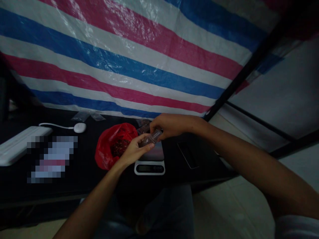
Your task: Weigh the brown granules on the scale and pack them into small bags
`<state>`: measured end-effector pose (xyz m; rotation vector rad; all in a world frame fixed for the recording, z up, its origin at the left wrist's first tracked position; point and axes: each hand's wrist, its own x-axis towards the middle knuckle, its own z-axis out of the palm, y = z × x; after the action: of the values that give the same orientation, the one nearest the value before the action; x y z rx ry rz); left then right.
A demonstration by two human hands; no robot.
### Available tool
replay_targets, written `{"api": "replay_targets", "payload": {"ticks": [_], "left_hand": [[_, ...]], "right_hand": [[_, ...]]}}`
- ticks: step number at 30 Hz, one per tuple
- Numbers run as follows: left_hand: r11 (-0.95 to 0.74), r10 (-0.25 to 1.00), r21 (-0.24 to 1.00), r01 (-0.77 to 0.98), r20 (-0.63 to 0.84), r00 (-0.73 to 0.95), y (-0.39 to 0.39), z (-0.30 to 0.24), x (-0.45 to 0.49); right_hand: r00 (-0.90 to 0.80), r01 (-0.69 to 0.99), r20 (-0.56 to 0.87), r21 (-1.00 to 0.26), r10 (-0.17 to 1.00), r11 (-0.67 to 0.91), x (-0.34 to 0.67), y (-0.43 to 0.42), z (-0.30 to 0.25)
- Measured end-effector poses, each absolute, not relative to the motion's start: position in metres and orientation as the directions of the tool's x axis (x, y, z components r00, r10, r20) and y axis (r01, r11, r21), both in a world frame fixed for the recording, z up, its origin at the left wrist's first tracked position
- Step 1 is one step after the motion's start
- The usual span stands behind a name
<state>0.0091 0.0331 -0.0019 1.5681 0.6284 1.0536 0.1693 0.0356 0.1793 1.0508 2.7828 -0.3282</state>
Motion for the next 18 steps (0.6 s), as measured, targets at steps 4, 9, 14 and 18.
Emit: {"api": "replay_targets", "payload": {"ticks": [4,9,14,18], "left_hand": [[-0.312,0.83,0.938,-0.15,0.346,0.438,0.031,0.0,0.011],[-0.363,0.829,0.92,-0.149,0.392,0.399,0.029,0.0,0.014],[-0.414,0.839,0.906,-0.09,0.418,0.347,0.03,-0.003,0.013],[-0.339,0.87,0.926,-0.166,0.375,0.319,0.031,-0.004,0.012]], "right_hand": [[-0.755,0.65,-0.219,-0.132,0.618,0.748,0.161,0.032,0.181],[-0.745,0.657,-0.231,-0.097,0.625,0.747,0.153,0.026,0.179],[-0.756,0.652,-0.183,-0.128,0.628,0.747,0.159,0.023,0.178],[-0.722,0.69,-0.045,-0.133,0.691,0.712,0.178,0.02,0.173]]}}
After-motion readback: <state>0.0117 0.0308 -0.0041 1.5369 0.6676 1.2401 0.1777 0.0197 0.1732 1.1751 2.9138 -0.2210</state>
